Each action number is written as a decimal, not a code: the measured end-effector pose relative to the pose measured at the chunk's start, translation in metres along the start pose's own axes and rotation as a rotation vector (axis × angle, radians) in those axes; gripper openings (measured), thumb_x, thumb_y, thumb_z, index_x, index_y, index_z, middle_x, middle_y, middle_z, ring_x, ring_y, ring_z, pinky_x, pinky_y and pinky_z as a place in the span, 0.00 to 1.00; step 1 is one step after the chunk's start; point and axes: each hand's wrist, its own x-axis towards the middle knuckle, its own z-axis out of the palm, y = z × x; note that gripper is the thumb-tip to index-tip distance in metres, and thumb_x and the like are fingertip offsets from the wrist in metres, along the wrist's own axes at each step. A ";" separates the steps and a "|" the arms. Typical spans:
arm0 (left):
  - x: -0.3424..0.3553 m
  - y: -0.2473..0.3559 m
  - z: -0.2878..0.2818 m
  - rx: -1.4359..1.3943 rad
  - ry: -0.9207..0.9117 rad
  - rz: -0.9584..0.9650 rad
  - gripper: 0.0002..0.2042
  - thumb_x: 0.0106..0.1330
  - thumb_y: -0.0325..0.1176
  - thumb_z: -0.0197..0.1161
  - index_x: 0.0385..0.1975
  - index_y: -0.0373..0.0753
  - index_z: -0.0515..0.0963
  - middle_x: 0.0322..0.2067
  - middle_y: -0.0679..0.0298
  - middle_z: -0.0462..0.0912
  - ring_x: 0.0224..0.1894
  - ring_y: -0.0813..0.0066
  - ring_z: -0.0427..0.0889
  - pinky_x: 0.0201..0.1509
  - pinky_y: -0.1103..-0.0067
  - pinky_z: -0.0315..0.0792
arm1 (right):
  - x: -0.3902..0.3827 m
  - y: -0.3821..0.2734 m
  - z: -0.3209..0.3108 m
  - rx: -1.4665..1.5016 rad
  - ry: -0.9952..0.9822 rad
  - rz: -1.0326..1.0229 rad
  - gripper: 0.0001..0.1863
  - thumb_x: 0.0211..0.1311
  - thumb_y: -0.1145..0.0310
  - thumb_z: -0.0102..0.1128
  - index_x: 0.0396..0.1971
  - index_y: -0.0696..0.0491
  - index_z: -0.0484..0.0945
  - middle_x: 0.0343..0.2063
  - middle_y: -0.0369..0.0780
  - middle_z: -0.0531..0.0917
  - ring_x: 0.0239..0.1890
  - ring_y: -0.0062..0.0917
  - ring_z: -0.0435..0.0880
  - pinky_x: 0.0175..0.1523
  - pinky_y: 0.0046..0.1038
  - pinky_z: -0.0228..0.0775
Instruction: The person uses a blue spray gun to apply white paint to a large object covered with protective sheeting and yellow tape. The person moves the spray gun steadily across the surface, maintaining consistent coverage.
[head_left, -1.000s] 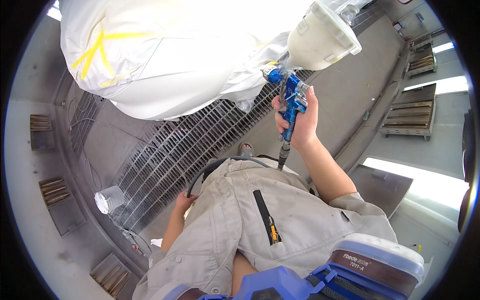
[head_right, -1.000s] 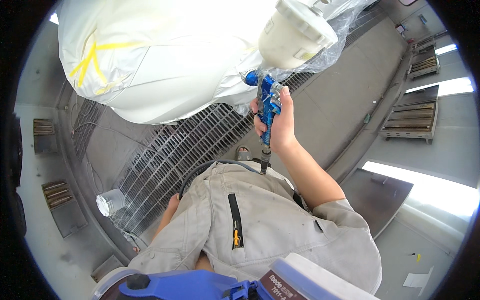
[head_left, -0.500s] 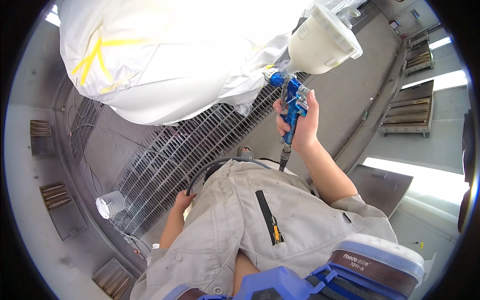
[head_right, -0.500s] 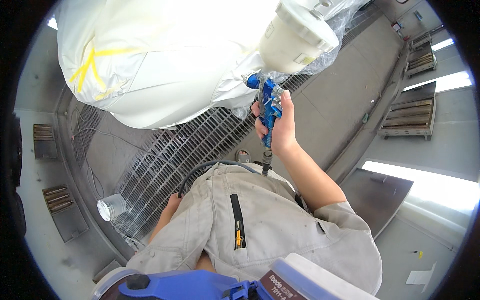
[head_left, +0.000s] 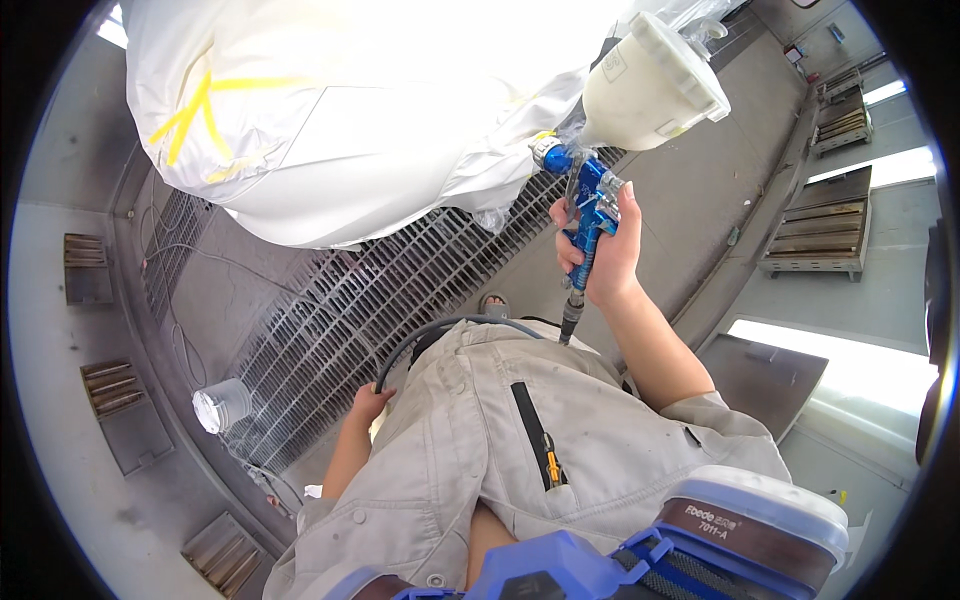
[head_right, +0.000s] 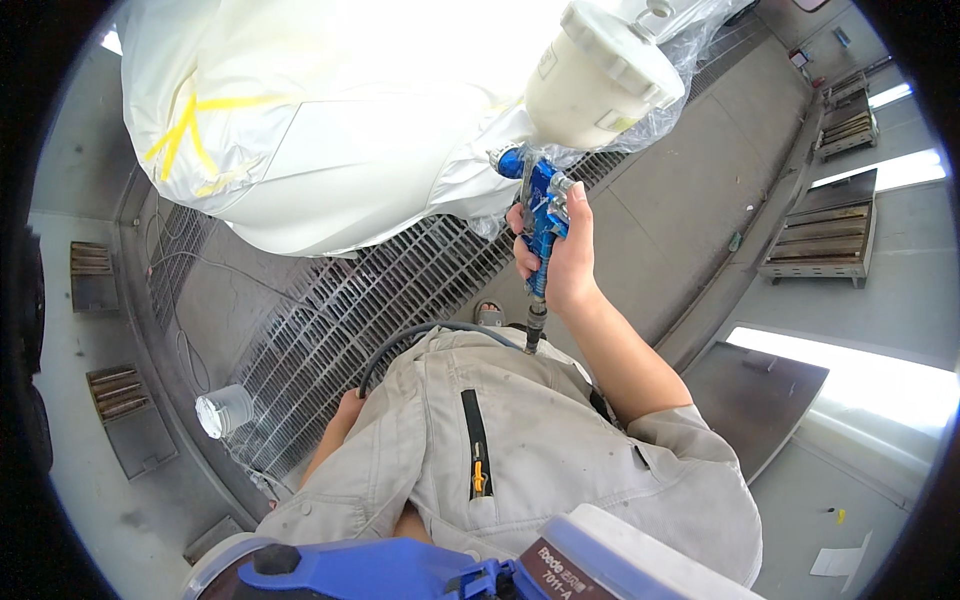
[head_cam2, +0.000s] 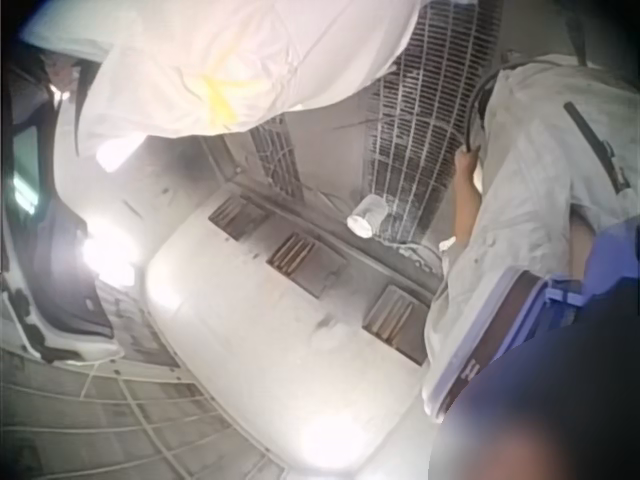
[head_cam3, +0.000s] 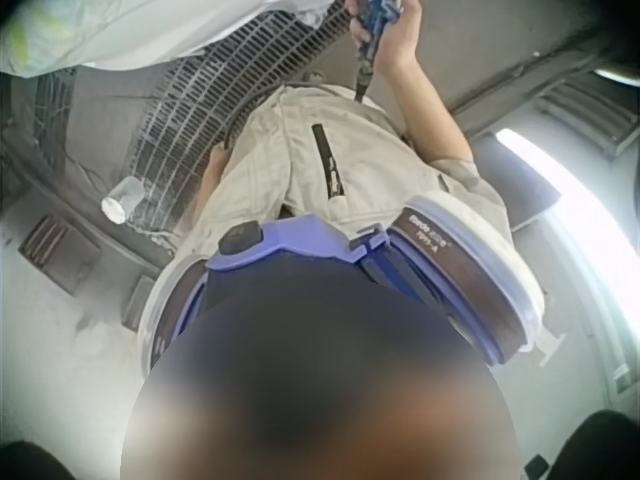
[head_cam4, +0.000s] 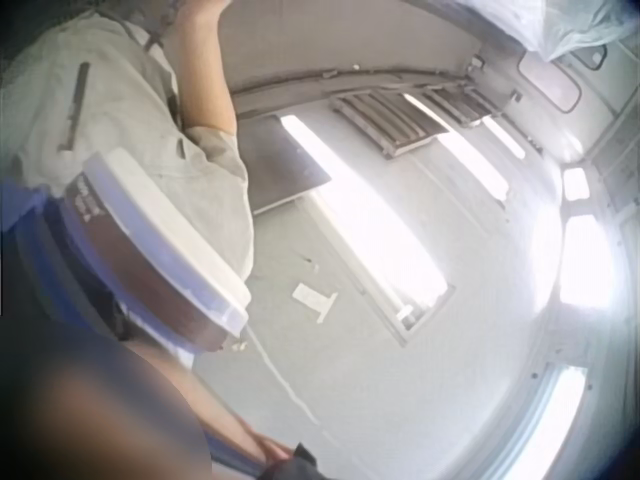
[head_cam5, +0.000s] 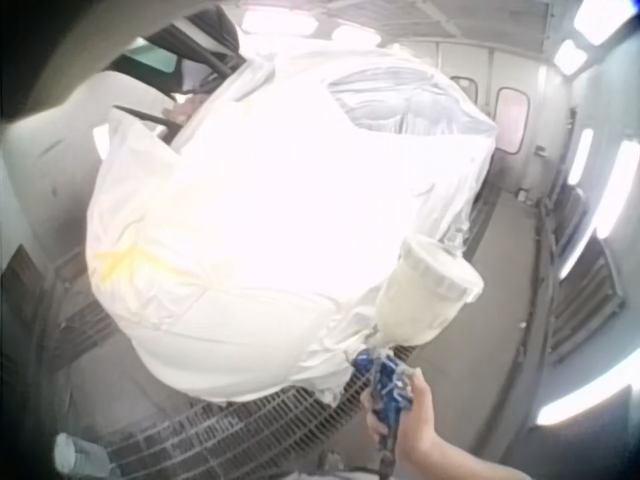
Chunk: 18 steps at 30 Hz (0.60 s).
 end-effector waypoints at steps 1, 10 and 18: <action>0.002 -0.001 0.001 0.004 -0.002 -0.003 0.19 0.59 0.44 0.78 0.22 0.36 0.77 0.22 0.64 0.79 0.28 0.72 0.76 0.36 0.68 0.72 | 0.000 0.000 0.000 0.006 -0.010 0.000 0.39 0.72 0.28 0.34 0.39 0.54 0.73 0.30 0.36 0.77 0.14 0.17 0.65 0.20 0.24 0.59; 0.002 -0.007 0.001 0.004 0.012 0.015 0.19 0.59 0.44 0.77 0.22 0.37 0.76 0.21 0.66 0.77 0.27 0.72 0.74 0.35 0.68 0.70 | -0.004 0.002 -0.001 0.020 -0.015 0.002 0.39 0.73 0.29 0.32 0.41 0.54 0.73 0.30 0.36 0.77 0.15 0.17 0.64 0.21 0.24 0.59; 0.001 -0.003 -0.003 -0.001 0.001 0.029 0.19 0.59 0.43 0.77 0.22 0.36 0.77 0.21 0.66 0.77 0.26 0.73 0.74 0.35 0.69 0.71 | -0.006 0.002 -0.004 0.103 0.034 0.015 0.38 0.72 0.28 0.34 0.47 0.53 0.73 0.30 0.36 0.77 0.14 0.17 0.65 0.20 0.23 0.59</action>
